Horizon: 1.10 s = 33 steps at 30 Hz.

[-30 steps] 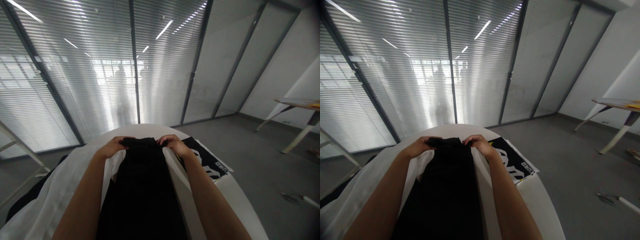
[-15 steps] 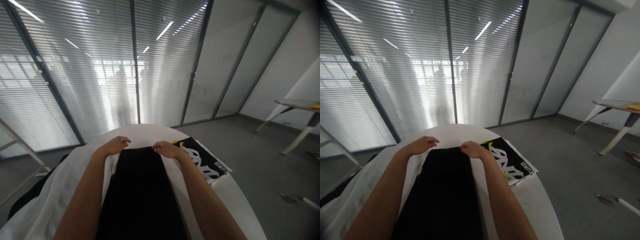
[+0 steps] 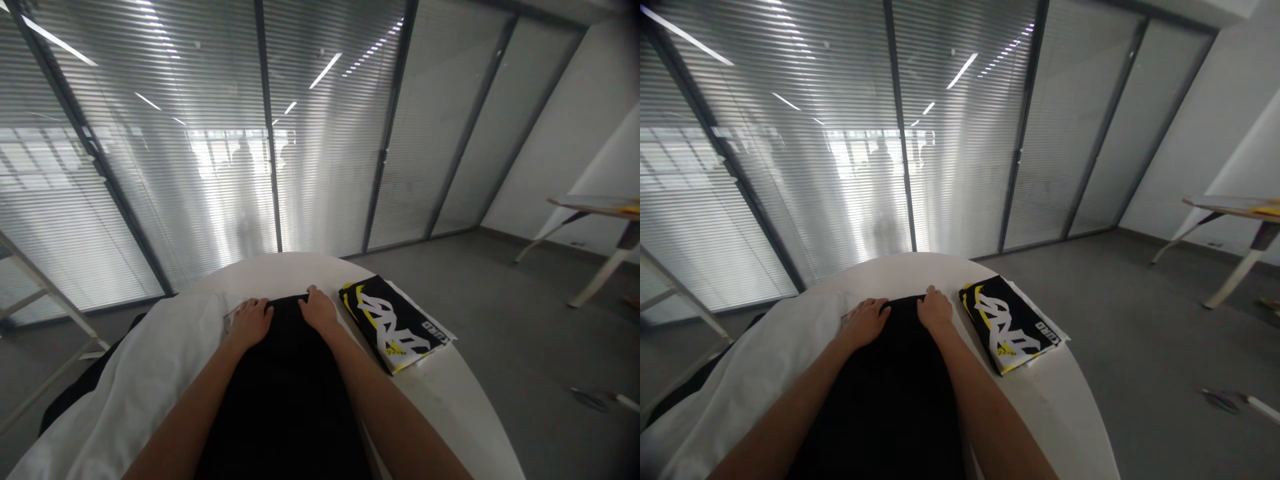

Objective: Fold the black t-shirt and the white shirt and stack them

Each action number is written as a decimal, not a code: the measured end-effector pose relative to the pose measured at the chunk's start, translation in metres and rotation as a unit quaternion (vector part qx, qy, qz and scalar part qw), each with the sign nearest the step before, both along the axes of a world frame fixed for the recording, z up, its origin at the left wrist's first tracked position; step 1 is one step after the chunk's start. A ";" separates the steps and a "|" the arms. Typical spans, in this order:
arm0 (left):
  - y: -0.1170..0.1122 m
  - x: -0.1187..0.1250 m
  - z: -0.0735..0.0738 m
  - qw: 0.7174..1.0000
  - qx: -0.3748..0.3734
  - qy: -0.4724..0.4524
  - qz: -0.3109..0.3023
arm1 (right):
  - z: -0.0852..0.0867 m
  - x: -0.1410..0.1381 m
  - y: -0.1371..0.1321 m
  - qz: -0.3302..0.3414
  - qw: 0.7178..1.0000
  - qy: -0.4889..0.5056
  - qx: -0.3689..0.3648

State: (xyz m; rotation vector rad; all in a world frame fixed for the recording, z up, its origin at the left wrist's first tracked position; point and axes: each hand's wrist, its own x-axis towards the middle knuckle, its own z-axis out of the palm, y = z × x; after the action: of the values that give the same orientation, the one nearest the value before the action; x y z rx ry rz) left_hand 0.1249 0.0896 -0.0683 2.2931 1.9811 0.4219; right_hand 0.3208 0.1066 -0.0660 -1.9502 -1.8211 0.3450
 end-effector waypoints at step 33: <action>-0.018 -0.031 -0.006 0.969 0.048 -0.241 0.029 | -0.009 0.029 0.014 0.040 0.985 0.164 -0.027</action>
State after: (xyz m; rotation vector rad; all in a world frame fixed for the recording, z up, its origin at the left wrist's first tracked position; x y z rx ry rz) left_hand 0.0938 0.0711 -0.0740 1.9349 1.8096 0.9921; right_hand 0.3503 0.1210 -0.0749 -1.7360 -1.6905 0.7031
